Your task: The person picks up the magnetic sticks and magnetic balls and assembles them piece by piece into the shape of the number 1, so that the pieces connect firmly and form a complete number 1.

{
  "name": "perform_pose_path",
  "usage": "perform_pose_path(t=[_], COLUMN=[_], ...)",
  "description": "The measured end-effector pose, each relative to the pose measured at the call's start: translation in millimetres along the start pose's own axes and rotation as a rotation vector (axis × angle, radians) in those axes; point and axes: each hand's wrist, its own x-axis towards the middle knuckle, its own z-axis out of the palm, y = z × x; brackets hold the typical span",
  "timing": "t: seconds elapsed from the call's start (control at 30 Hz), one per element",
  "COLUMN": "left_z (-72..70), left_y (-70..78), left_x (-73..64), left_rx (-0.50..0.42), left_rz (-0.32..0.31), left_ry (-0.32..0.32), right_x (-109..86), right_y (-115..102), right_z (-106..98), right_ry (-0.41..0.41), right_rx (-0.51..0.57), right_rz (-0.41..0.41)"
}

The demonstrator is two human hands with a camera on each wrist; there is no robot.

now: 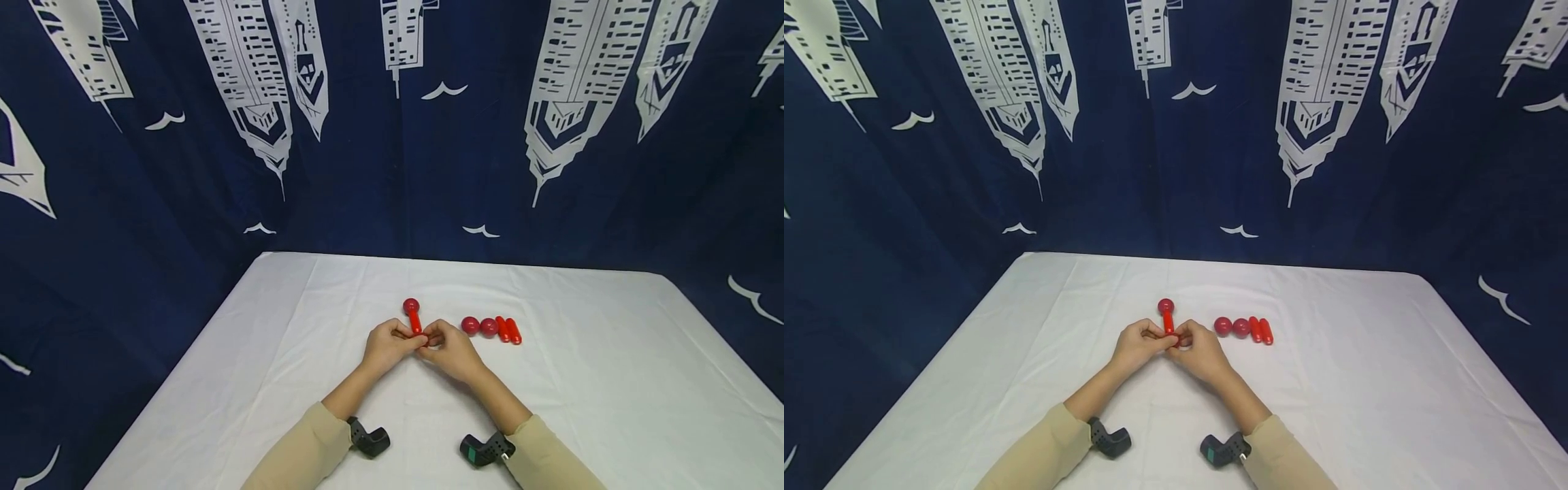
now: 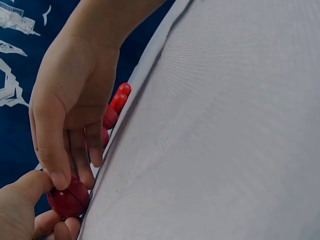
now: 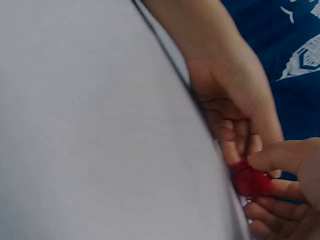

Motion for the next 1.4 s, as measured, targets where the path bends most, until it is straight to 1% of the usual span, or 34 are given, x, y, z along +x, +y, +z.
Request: perform_pose_path(t=[0.17, 0.3, 0.47, 0.57, 0.77, 1.0, 1.23, 1.4], left_z=[5.4, 8.1, 4.3, 1.0, 2.9, 3.7, 1.7, 1.5], left_y=[1.8, 3.5, -1.1, -2.8, -2.1, -1.3, -1.1, -0.9], left_x=[1.0, 1.4, -0.2, -2.3, -3.6, -2.8, -1.8, -1.9], left_rx=[-0.022, -0.032, -0.041, -0.045, -0.038, -0.037, -0.041, -0.039], left_rz=[0.0, 0.004, 0.005, -0.003, -0.026, -0.034, -0.033, -0.023], left_ry=[-0.022, -0.033, -0.023, -0.017, -0.017, -0.01, -0.01, -0.011], right_x=[-1.0, -1.6, -1.8, -3.4, -10.2, -15.7, -19.5, -19.8], right_y=[-1, 0, -4, -7, -5, 4, 14, 23], right_z=[-12, -18, -22, -28, -50, -79, -100, -112], right_ry=[-0.055, -0.063, -0.064, -0.047, -0.007, 0.029, 0.045, 0.101], right_rx=[-0.041, -0.035, -0.009, -0.024, -0.053, -0.055, -0.084, -0.091], right_rz=[0.022, 0.032, 0.053, 0.061, 0.073, 0.035, 0.059, 0.098])
